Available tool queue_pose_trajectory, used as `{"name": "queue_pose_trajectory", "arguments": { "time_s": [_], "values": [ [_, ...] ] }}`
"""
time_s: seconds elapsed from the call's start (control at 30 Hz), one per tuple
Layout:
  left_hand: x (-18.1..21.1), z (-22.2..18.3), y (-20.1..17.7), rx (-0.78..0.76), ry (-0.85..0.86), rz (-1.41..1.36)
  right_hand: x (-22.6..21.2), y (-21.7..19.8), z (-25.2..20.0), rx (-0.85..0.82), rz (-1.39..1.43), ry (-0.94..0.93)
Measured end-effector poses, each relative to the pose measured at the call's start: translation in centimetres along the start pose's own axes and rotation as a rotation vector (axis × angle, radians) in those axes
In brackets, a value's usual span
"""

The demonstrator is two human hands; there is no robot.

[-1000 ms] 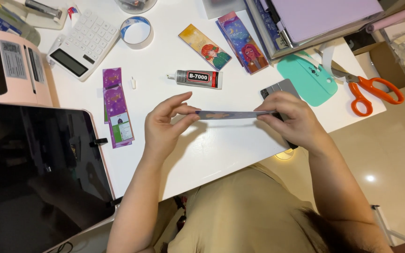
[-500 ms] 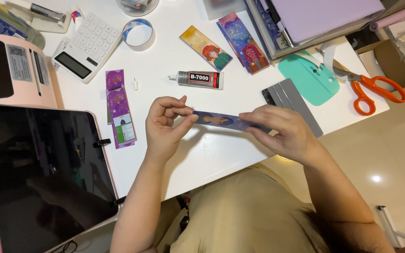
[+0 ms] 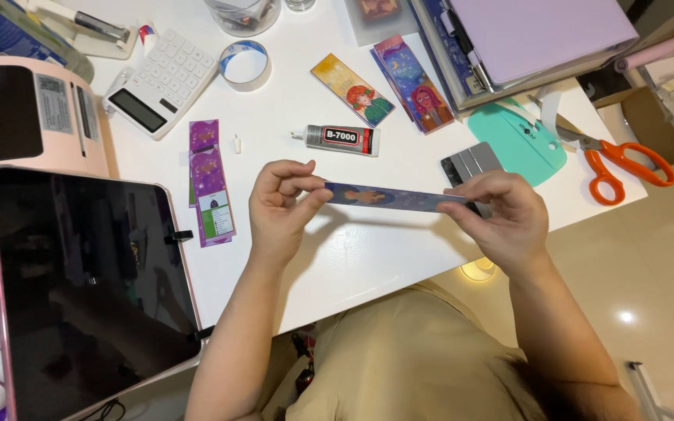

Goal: Applying glue to paper strips and carefully aligning and pressing bookmarks onto them to assemble them.

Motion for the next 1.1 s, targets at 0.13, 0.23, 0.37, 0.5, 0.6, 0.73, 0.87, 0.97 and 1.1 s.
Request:
{"name": "queue_pose_trajectory", "arguments": {
  "time_s": [0.13, 0.23, 0.37, 0.5, 0.6, 0.73, 0.87, 0.97, 1.1],
  "values": [
    [1.3, 0.4, -0.3, 0.055, 0.014, 0.024, 1.6, -1.4, 0.0, -0.002, 0.102, 0.04],
    [1.7, 0.6, -0.8, 0.171, -0.013, 0.051, 2.4, -2.2, 0.2, 0.032, 0.121, 0.052],
    [1.4, 0.5, -0.7, 0.179, 0.001, 0.097, 2.8, -2.2, 0.1, 0.049, 0.127, 0.059],
    [0.8, 0.1, -0.2, 0.193, -0.06, 0.151, 3.2, -2.2, -0.3, 0.09, 0.142, 0.006],
    [-2.4, -1.3, -0.4, 0.213, -0.295, 0.094, 1.0, -0.4, -0.3, 0.111, 0.094, -0.18],
    [-4.0, -2.7, 2.5, -0.064, -0.319, -0.225, -1.5, 2.6, -1.4, 0.029, -0.035, -0.448],
    [-1.6, -3.4, 4.3, -0.2, -0.429, -0.387, -2.2, 4.8, -3.3, -0.134, -0.084, -0.892],
    [-1.6, -3.2, 4.1, -0.2, -0.414, -0.552, -2.2, 5.7, -4.3, -0.116, -0.144, -1.048],
    [-1.4, -2.7, 3.6, -0.166, -0.391, -0.687, -1.9, 5.9, -4.3, -0.127, -0.175, -1.095]
  ]
}}
Point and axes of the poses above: each hand's wrist, its own z-axis towards the middle knuckle, its own y-axis out of the palm, x = y × z, the point moved 3 cm from there along z, towards the middle knuckle, and after that the axes turned 12 degrees about x, right-handed, at the moved point
